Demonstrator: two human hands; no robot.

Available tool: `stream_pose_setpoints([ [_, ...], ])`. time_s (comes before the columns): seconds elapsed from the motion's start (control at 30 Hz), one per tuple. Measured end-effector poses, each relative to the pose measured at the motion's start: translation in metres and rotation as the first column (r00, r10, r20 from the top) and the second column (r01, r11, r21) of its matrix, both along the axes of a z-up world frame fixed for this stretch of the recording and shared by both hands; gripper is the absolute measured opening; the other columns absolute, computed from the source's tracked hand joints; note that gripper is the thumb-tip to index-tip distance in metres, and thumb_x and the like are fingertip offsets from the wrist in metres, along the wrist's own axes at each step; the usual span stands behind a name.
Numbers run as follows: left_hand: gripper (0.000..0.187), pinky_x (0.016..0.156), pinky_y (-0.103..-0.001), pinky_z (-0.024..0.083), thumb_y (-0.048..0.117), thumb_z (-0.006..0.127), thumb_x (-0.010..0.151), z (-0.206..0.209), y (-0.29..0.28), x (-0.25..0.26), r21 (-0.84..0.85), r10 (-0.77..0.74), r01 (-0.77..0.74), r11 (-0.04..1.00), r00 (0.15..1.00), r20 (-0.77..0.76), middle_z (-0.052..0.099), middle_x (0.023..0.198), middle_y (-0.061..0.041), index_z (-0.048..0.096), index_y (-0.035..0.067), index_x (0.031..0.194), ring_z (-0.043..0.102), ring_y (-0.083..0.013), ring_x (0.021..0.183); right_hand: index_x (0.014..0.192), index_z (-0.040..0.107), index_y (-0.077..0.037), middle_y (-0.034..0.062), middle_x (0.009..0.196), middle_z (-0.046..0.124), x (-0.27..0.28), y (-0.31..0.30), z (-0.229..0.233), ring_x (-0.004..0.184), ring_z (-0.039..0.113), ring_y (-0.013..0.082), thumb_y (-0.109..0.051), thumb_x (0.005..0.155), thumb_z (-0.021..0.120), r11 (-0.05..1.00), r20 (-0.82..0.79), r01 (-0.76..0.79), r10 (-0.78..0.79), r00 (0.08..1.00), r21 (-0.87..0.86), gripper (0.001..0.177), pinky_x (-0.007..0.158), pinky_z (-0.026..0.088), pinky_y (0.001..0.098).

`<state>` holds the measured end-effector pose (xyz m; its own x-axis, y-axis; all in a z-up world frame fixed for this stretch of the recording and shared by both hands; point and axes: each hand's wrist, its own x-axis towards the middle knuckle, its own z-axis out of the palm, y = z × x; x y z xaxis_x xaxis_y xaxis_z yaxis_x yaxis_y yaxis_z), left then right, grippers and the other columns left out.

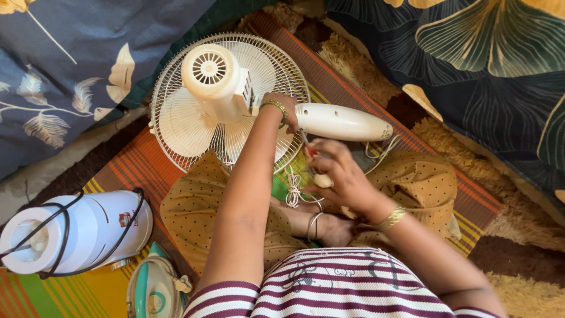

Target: The person uses a screwdriver to remove screws from the back of a white table fan. They then detach the fan head from the stand, remove a small plastic cap, and reattach the fan head to the stand, securing it with the cap.

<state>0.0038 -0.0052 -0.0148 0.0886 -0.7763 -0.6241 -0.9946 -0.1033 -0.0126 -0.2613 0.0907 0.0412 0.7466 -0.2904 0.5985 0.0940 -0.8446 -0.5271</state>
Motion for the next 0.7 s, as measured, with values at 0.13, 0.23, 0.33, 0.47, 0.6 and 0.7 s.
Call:
stream_pose_setpoints([
  [0.13, 0.073, 0.087, -0.037, 0.056, 0.033, 0.086, 0.049, -0.002, 0.000, 0.000, -0.018, 0.026, -0.027, 0.999, 0.999, -0.023, 0.077, 0.103, -0.002, 0.071, 0.022, 0.119, 0.073, -0.0209, 0.096, 0.138, 0.058, -0.010, 0.0152, 0.153, 0.048, -0.007, -0.030, 0.062, 0.145, 0.043, 0.0330, -0.002, 0.068, 0.074, 0.915, -0.447, -0.404, 0.361, 0.818, -0.001, 0.072, 0.118, 0.038, 0.0460],
  [0.23, 0.074, 0.087, -0.038, 0.056, 0.033, 0.086, 0.049, -0.003, 0.000, 0.000, -0.013, 0.023, -0.023, 1.000, 0.999, -0.024, 0.076, 0.105, -0.004, 0.069, 0.021, 0.121, 0.073, -0.0221, 0.098, 0.136, 0.058, -0.011, 0.0143, 0.154, 0.045, 0.002, -0.044, 0.084, 0.143, 0.039, 0.0349, -0.006, 0.068, 0.071, 0.830, -0.545, -0.557, 0.458, 0.702, -0.020, 0.070, 0.114, 0.033, 0.0476],
  [0.33, 0.076, 0.088, -0.040, 0.055, 0.033, 0.086, 0.049, -0.005, 0.002, 0.000, -0.041, -0.004, 0.003, 0.999, 1.000, -0.018, 0.075, 0.107, -0.004, 0.068, 0.020, 0.122, 0.072, -0.0230, 0.101, 0.133, 0.062, -0.010, 0.0100, 0.147, 0.055, 0.015, -0.053, 0.085, 0.139, 0.046, 0.0305, -0.006, 0.077, 0.062, 0.716, -0.578, -0.687, 0.511, 0.636, -0.124, 0.056, 0.118, 0.031, 0.0482],
  [0.47, 0.079, 0.087, -0.041, 0.055, 0.034, 0.088, 0.048, -0.010, 0.003, 0.001, -0.069, -0.046, 0.045, 0.997, 0.999, -0.014, 0.073, 0.109, -0.006, 0.066, 0.019, 0.123, 0.070, -0.0242, 0.103, 0.123, 0.066, -0.004, 0.0123, 0.133, 0.065, 0.023, -0.058, 0.070, 0.123, 0.061, 0.0267, -0.014, 0.091, 0.058, 0.670, -0.554, -0.726, 0.551, 0.624, -0.151, 0.034, 0.123, 0.033, 0.0465],
  [0.6, 0.076, 0.087, -0.041, 0.055, 0.034, 0.087, 0.047, -0.012, 0.005, 0.003, -0.096, -0.070, 0.066, 0.993, 0.997, -0.038, 0.074, 0.108, -0.005, 0.069, 0.020, 0.119, 0.070, -0.0237, 0.103, 0.125, 0.067, -0.001, 0.0119, 0.124, 0.070, 0.015, -0.051, 0.038, 0.122, 0.068, 0.0269, -0.017, 0.093, 0.057, 0.770, -0.265, -0.529, 0.460, 0.847, -0.357, 0.037, 0.124, 0.035, 0.0494],
  [0.7, 0.074, 0.084, -0.040, 0.057, 0.032, 0.086, 0.047, -0.010, 0.000, 0.004, -0.030, -0.029, 0.027, 0.999, 0.998, -0.064, 0.077, 0.101, -0.005, 0.070, 0.020, 0.118, 0.073, -0.0229, 0.096, 0.118, 0.068, -0.008, 0.0067, 0.117, 0.073, 0.005, -0.028, 0.006, 0.110, 0.070, 0.0203, -0.008, 0.084, 0.066, 0.869, -0.028, -0.015, 0.001, 1.000, -0.494, 0.034, 0.112, 0.039, 0.0553],
])
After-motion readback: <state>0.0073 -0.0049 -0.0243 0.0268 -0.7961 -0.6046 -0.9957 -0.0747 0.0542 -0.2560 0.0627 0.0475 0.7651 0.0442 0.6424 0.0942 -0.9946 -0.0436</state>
